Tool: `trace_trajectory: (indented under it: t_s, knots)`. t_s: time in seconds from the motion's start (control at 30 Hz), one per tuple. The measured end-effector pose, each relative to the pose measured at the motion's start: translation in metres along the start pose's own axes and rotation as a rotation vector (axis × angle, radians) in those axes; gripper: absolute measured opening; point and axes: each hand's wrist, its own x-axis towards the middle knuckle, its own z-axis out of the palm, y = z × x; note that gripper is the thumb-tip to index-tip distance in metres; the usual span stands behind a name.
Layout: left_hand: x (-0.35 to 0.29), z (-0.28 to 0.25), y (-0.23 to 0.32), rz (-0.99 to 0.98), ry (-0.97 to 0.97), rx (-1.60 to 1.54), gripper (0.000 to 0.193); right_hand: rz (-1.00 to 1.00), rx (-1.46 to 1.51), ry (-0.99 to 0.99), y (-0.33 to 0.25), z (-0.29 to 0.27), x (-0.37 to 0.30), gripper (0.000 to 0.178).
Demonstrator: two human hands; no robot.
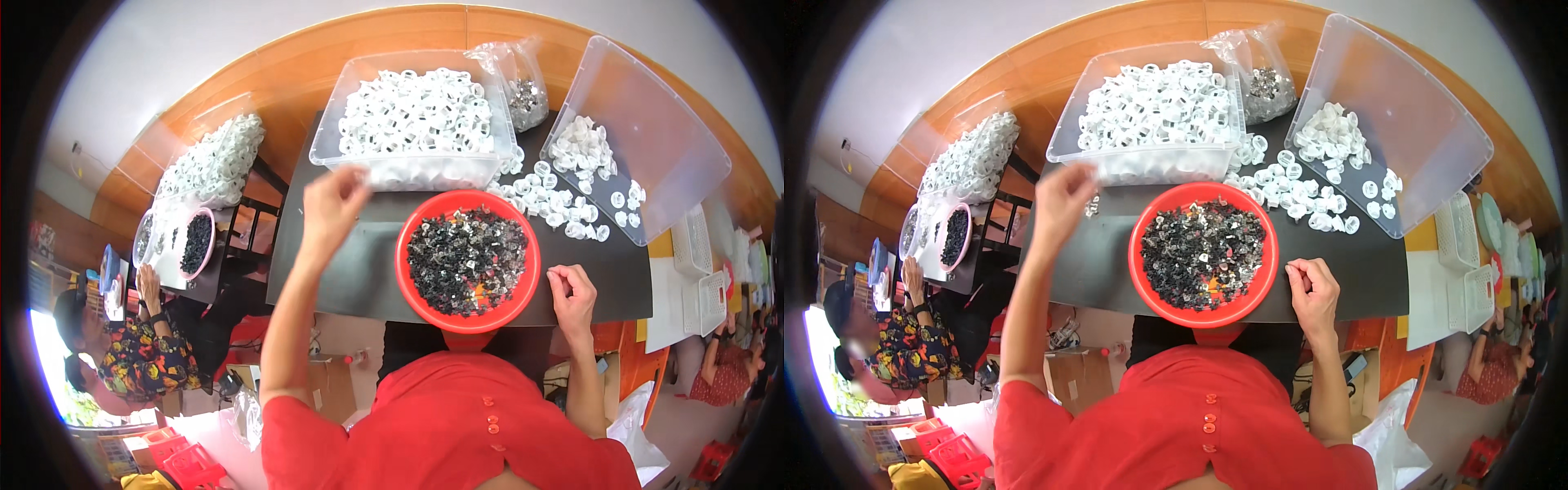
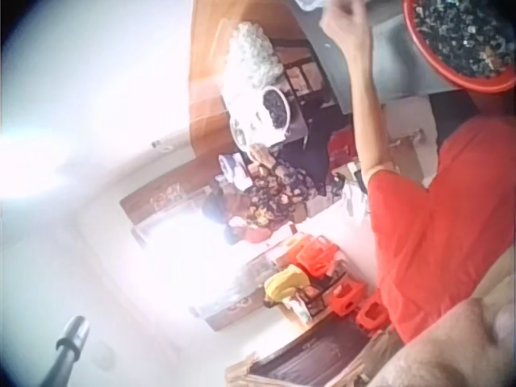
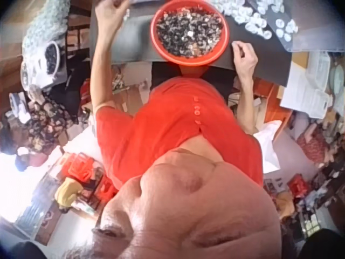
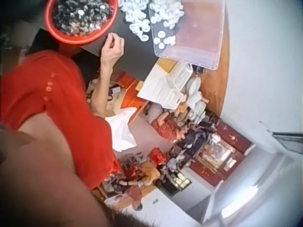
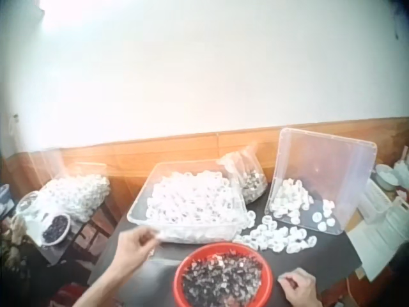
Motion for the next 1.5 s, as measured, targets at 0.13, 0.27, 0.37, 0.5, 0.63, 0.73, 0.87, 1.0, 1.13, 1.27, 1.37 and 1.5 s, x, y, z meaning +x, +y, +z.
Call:
trace_trajectory:
  t_s: [0.13,0.27,0.37,0.5,0.63,0.73,0.87,1.0,1.13,1.27,1.37,1.5]
  knots:
    - [0.048,-0.011,0.057,0.052,0.000,-0.434,0.078,-0.003,-0.020,-0.004,0.003,-0.005,-0.004,0.005]
    - [0.005,0.000,0.067,0.161,0.029,-0.298,0.072,0.024,0.028,0.015,-0.001,-0.007,-0.003,0.005]
    - [-0.076,0.003,0.048,0.113,-0.100,-0.034,0.034,0.035,0.053,0.007,0.001,-0.006,-0.001,0.005]
    - [-0.219,-0.023,0.036,-0.420,-0.460,-0.066,0.030,0.004,0.063,-0.003,0.005,-0.005,0.001,0.006]
    - [-0.369,-0.058,0.019,-0.833,-0.322,-0.050,0.044,-0.010,0.048,0.008,0.006,-0.008,0.002,0.007]
    - [-0.416,-0.081,0.037,-1.421,-0.616,-0.347,0.038,-0.032,0.049,0.014,0.010,-0.007,0.001,0.008]
    - [-0.455,-0.088,0.048,-1.425,-0.729,-0.380,0.038,-0.039,0.075,-0.003,0.014,-0.007,-0.001,0.008]
    - [-0.479,-0.084,0.056,-1.403,-0.755,-0.310,0.038,-0.047,0.074,0.028,0.017,-0.007,-0.003,0.009]
    - [-0.494,-0.076,0.068,-1.397,-0.781,-0.250,0.037,-0.055,0.059,0.005,0.015,-0.010,-0.004,0.008]
    - [-0.506,-0.070,0.077,-1.413,-0.785,-0.218,0.037,-0.053,0.071,-0.015,0.015,-0.009,-0.006,0.007]
    - [-0.513,-0.065,0.085,-1.422,-0.790,-0.203,0.037,-0.043,0.079,-0.011,0.019,-0.010,-0.006,0.006]
    - [-0.521,-0.061,0.084,-1.414,-0.803,-0.203,0.037,-0.032,0.066,-0.022,0.020,-0.010,-0.006,0.007]
